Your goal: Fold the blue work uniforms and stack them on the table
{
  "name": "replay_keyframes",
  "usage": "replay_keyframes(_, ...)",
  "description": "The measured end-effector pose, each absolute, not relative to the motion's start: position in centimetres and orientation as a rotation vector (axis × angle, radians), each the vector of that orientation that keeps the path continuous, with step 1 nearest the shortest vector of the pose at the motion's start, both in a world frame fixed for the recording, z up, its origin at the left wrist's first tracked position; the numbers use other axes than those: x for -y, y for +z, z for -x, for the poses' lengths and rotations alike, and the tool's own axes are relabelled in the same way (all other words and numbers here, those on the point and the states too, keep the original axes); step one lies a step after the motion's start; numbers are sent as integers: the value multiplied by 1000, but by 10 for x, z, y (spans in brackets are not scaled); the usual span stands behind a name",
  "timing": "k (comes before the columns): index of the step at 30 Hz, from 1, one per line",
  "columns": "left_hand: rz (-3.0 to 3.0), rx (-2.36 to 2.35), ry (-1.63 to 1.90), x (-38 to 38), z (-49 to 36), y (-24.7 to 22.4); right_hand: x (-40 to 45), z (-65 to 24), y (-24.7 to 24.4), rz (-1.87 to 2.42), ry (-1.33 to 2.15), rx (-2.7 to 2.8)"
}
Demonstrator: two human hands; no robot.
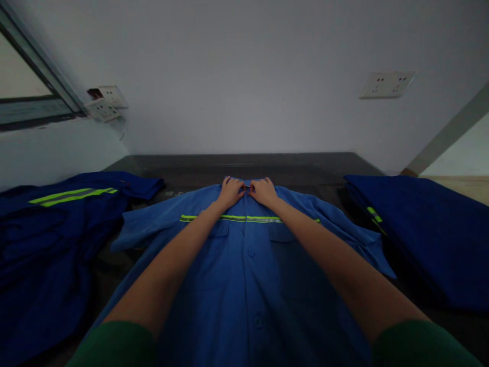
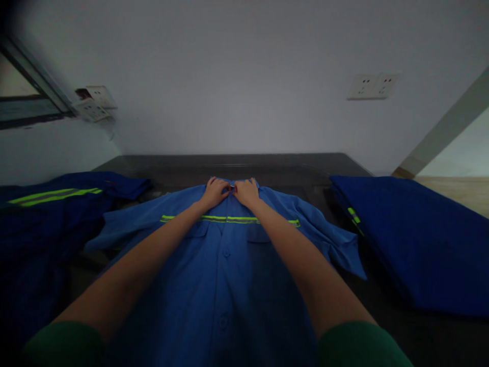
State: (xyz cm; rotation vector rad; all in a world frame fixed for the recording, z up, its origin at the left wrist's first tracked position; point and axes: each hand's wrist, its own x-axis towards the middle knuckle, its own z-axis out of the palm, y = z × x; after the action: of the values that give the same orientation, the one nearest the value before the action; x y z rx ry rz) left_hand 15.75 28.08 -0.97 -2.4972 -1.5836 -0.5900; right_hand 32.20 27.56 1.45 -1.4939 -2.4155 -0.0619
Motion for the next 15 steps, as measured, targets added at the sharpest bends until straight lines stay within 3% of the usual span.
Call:
replay_keyframes(8, 2437, 1637, -821, -252, -164, 0, -270, -320, 2, 1478, -247, 2356)
replay_keyframes(15, 2547, 1734, -662, -193, -169, 16, -273, -311, -6, 1374, -392, 2319)
